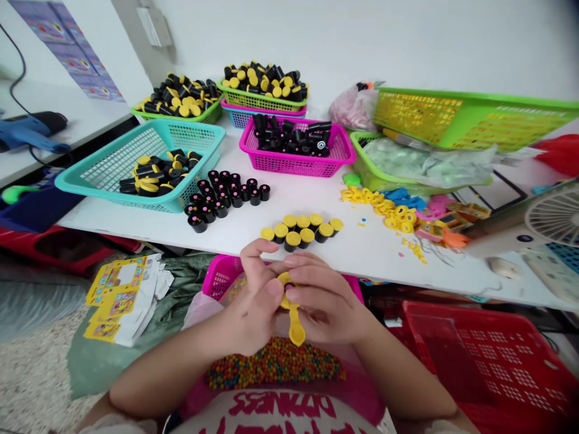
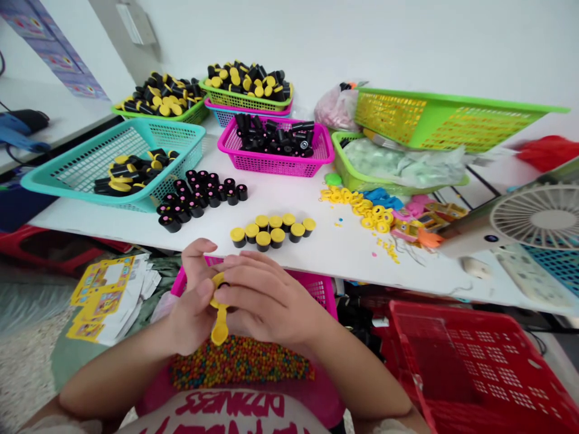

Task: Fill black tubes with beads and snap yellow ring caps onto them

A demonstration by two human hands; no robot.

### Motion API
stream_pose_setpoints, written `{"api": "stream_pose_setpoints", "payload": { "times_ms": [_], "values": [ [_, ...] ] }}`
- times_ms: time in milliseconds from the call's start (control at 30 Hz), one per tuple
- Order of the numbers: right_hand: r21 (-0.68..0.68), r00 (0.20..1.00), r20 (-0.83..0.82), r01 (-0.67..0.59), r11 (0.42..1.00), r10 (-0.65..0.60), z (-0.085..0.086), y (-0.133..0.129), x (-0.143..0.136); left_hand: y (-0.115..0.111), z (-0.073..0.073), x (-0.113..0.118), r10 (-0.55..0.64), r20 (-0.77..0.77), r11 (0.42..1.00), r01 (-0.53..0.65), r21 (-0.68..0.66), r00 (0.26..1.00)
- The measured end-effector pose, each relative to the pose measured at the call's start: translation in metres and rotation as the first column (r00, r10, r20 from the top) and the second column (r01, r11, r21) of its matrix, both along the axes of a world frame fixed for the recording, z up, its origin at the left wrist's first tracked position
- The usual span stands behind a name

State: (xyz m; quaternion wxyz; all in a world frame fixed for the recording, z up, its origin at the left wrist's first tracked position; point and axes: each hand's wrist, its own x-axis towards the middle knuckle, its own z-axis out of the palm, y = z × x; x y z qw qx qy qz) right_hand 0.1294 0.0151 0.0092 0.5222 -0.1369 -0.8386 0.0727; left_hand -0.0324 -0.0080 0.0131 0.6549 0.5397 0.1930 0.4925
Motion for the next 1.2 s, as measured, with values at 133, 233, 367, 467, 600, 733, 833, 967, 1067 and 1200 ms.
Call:
{"api": "stream_pose_setpoints", "payload": {
  "times_ms": [133,233,367,467,600,733,833,967,1067,1200],
  "values": [
    [-0.053,0.995,-0.096,0.037,0.998,-0.042,-0.007,-0.011,-0.004,-0.003,0.012,0.007,-0.138,0.235,0.954,0.193,-0.23,0.962],
    [-0.041,0.989,-0.095,0.112,0.993,-0.115,-0.009,-0.02,-0.004,-0.005,0.017,0.01,-0.194,0.297,0.898,0.291,-0.33,0.935],
    [-0.181,0.993,-0.089,0.054,0.982,-0.071,0.006,-0.018,0.001,-0.005,0.012,0.002,-0.159,0.137,0.96,0.186,-0.209,0.978],
    [-0.378,0.979,-0.183,-0.154,0.913,0.089,0.018,-0.013,0.005,0.0,0.008,-0.011,0.066,-0.276,0.965,0.009,0.261,0.959],
    [-0.648,0.896,-0.435,-0.378,0.661,0.085,0.016,-0.013,0.0,0.011,0.02,-0.024,0.363,-0.484,0.711,0.099,0.697,0.796],
    [-0.789,0.79,-0.609,-0.613,0.051,0.074,0.005,-0.016,-0.01,0.015,0.035,-0.029,0.412,-0.527,0.612,0.203,0.764,0.743],
    [-0.744,0.741,-0.666,-0.653,-0.143,0.084,0.001,-0.014,-0.011,0.016,0.036,-0.031,0.476,-0.543,0.573,0.224,0.788,0.692],
    [-0.75,0.752,-0.659,-0.655,-0.088,0.018,-0.005,-0.009,-0.013,0.019,0.032,-0.032,0.497,-0.591,0.565,0.28,0.776,0.636],
    [-0.787,0.784,-0.613,-0.617,0.013,0.093,-0.008,-0.001,-0.012,0.02,0.031,-0.032,0.453,-0.586,0.645,0.207,0.736,0.672],
    [-0.869,0.968,-0.222,-0.251,0.427,0.118,0.003,0.042,0.019,0.026,0.019,-0.04,0.6,-0.516,0.736,-0.169,0.656,0.611]
  ]
}}
